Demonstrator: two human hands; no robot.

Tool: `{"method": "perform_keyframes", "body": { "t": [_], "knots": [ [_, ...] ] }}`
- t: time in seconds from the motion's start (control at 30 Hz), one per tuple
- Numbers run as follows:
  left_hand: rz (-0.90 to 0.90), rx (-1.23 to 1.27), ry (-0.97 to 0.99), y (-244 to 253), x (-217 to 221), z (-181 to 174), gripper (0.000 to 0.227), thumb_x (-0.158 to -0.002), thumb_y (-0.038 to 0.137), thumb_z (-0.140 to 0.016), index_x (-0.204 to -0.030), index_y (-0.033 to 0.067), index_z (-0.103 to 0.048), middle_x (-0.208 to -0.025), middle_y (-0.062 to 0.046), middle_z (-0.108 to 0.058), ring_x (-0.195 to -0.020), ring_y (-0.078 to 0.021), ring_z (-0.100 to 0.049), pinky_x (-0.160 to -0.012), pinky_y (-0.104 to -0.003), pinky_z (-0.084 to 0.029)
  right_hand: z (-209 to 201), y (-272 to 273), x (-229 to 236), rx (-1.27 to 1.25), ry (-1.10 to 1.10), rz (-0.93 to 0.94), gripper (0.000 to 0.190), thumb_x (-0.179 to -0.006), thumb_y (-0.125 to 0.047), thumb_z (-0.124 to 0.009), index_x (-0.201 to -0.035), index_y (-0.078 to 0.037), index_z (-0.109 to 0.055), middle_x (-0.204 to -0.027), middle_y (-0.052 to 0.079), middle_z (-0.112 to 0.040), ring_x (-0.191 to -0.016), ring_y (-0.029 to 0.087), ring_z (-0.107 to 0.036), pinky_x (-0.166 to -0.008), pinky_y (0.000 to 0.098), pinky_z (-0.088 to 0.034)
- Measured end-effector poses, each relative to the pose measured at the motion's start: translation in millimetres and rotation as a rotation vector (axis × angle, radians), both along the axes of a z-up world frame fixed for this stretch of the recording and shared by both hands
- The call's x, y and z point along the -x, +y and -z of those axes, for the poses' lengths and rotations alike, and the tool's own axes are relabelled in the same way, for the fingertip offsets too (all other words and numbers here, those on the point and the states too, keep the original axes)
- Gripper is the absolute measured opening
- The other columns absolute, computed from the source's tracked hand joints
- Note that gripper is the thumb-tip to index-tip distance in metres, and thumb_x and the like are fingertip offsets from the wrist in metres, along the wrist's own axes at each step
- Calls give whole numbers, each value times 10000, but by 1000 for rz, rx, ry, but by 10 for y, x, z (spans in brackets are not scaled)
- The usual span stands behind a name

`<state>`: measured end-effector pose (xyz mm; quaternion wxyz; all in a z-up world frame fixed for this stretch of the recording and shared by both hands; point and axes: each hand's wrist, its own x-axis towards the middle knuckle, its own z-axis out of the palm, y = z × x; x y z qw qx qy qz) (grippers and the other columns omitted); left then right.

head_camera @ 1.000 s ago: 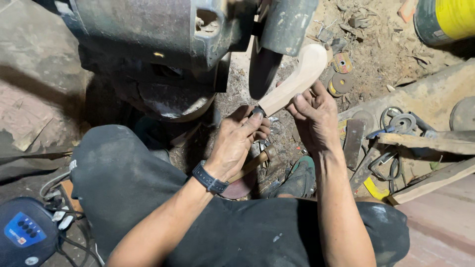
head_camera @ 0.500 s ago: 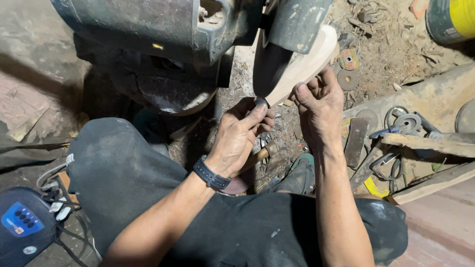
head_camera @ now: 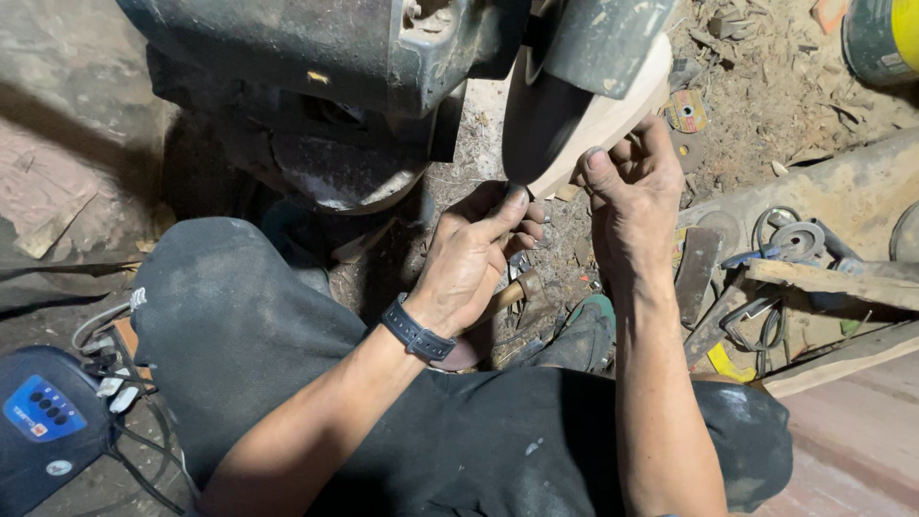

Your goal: The person sits on the floor and uses a bench grinder to smooth and shape a small wooden piece. They repeatedly rotate and reposition the wood against the spinning wheel to grind different edges and surfaces.

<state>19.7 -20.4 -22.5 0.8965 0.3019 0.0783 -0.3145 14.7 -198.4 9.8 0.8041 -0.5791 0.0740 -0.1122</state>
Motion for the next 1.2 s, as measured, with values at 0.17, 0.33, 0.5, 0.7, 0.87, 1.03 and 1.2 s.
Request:
{"method": "perform_keyframes", "body": {
  "t": [0.17, 0.33, 0.5, 0.7, 0.87, 1.03, 1.2],
  "knots": [
    [14, -1, 19, -1, -3, 18, 233, -1024, 185, -646, -1073, -29, -725, -965, -78, -710, -882, -161, -632, -816, -316, -492, -29, 35, -15, 13, 11, 24, 417, -972, -74, -792, -1283, 10, -526, -1157, 90, -691, -1051, 157, -681, -964, 298, -579],
    [9, 2, 34, -4, 4, 33, 220, -1019, 175, -654, -1061, -29, -723, -961, -74, -709, -878, -161, -632, -812, -313, -486, -33, 42, -7, 29, 8, 28, 414, -976, -73, -804, -1280, 0, -533, -1143, 77, -677, -1048, 151, -668, -958, 296, -570],
    [-1, -5, 45, 2, 18, 56, 209, -1021, 173, -656, -1051, -22, -725, -959, -68, -706, -882, -154, -623, -813, -306, -479, 1, 43, -2, 87, 18, 41, 440, -967, -89, -828, -1291, -1, -543, -1138, 64, -660, -1064, 148, -656, -979, 303, -572],
    [9, -23, 74, 35, 32, 81, 191, -1013, 171, -652, -1040, -7, -717, -948, -67, -707, -872, -154, -626, -800, -306, -476, 54, 39, -11, 131, 38, 23, 431, -953, -91, -817, -1268, -14, -535, -1118, 73, -670, -1011, 154, -653, -887, 314, -580],
    [2, -14, 79, 69, 55, 102, 180, -1012, 157, -649, -1036, -9, -714, -945, -67, -707, -859, -153, -627, -798, -307, -476, 100, 86, 4, 69, 3, 4, 426, -952, -82, -818, -1257, -19, -526, -1145, 78, -675, -1039, 158, -663, -907, 325, -596],
    [10, -16, 78, 124, 81, 116, 188, -1017, 162, -642, -1037, -11, -711, -947, -70, -701, -854, -150, -623, -802, -305, -481, 127, 112, 24, 101, 32, 18, 441, -937, -78, -829, -1257, -29, -530, -1124, 71, -676, -1022, 148, -661, -920, 319, -597],
    [15, -27, 100, 161, 101, 154, 180, -1021, 160, -630, -1020, -8, -697, -952, -70, -701, -859, -149, -614, -812, -301, -482, 153, 141, 54, 194, 53, 26, 433, -935, -90, -827, -1255, -26, -543, -1078, 68, -685, -974, 143, -648, -879, 312, -588]
  ]
}}
